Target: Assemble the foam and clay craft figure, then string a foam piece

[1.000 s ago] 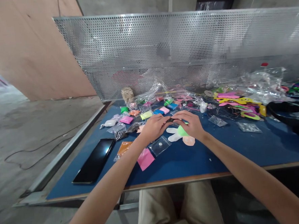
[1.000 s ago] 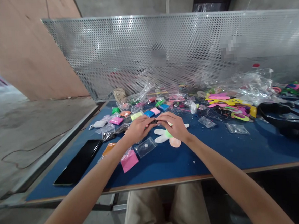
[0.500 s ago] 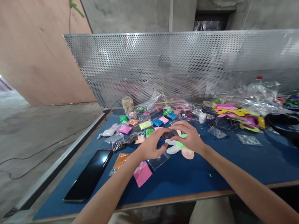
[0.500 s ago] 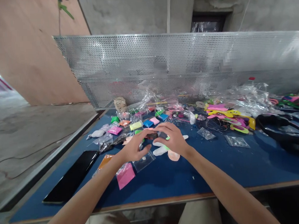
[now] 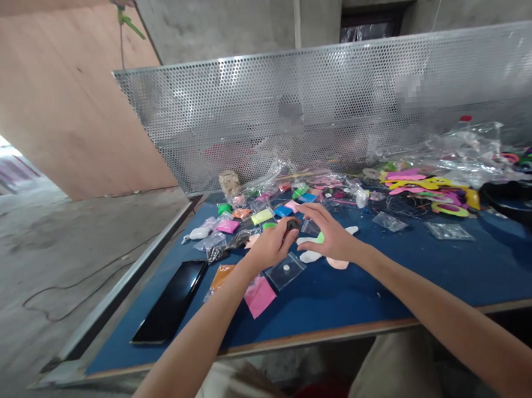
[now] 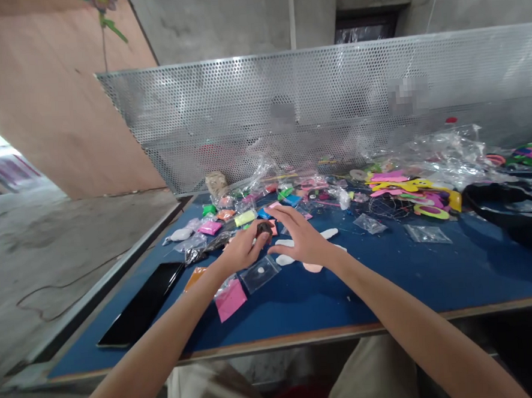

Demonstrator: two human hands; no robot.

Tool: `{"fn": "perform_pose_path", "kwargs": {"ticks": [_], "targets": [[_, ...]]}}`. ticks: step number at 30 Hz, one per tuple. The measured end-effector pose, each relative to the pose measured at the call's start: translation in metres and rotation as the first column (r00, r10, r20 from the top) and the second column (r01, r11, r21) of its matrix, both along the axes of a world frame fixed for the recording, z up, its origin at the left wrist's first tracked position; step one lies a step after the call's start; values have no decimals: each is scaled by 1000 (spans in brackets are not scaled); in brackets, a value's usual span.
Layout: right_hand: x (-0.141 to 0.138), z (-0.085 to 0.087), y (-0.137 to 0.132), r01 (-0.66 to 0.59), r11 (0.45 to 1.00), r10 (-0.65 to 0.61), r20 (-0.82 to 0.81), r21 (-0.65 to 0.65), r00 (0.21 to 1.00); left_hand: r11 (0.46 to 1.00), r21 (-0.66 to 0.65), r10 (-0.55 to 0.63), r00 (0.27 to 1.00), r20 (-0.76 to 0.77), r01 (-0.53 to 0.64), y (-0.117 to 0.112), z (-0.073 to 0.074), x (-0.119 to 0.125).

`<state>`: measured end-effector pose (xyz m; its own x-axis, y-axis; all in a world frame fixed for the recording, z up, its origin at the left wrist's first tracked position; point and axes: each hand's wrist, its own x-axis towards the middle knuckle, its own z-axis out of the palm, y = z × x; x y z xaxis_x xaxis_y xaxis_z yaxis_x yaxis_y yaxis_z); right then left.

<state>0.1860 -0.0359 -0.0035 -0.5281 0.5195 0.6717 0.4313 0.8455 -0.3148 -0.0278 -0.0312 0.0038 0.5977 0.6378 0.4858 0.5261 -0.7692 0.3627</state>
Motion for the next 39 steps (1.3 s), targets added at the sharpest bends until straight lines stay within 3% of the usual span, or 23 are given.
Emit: {"fn": "perform_pose_path", "kwargs": {"ticks": [8, 12, 14, 20, 27, 30, 32, 34, 36, 39], "targets": [[2, -1, 5, -25, 982, -12, 189, 188, 982, 992, 36, -120, 988, -93, 124, -8, -2, 7], [-1, -1, 2, 12, 982, -45, 170, 190, 984, 996, 84, 8, 1000, -30, -6, -3, -8, 8], [-2, 0, 0, 33, 987, -57, 153, 157, 987, 998, 47, 47, 999, 10, -48, 1, -10, 8], [-1, 0, 1, 20, 996, -28, 91, 85, 995, 996, -67, -52, 985, 164, 64, -2, -3, 9], [-5, 1, -3, 20, 986, -21, 4, 164, 1000, 971, -214, -22, 934, 356, 104, -15, -1, 19], [-4, -1, -2, 17, 970, -19, 4, 242, 1000, 901, -357, -69, 893, 445, 247, -13, -6, 19], [-3, -3, -1, 8, 956, -13, 14, 293, 1000, 795, -452, -97, 819, 565, 406, -10, -10, 19], [-2, -3, -2, 4, 939, -13, 25, 344, 1000, 696, -506, -40, 732, 681, 509, -8, -12, 19], [-1, -3, -3, 6, 926, -21, 36, 377, 999, 641, -538, 41, 676, 736, 547, -8, -12, 20], [1, -1, -4, 21, 920, -30, 17, 392, 999, 542, -598, 48, 689, 723, 590, -12, -6, 21]]}}
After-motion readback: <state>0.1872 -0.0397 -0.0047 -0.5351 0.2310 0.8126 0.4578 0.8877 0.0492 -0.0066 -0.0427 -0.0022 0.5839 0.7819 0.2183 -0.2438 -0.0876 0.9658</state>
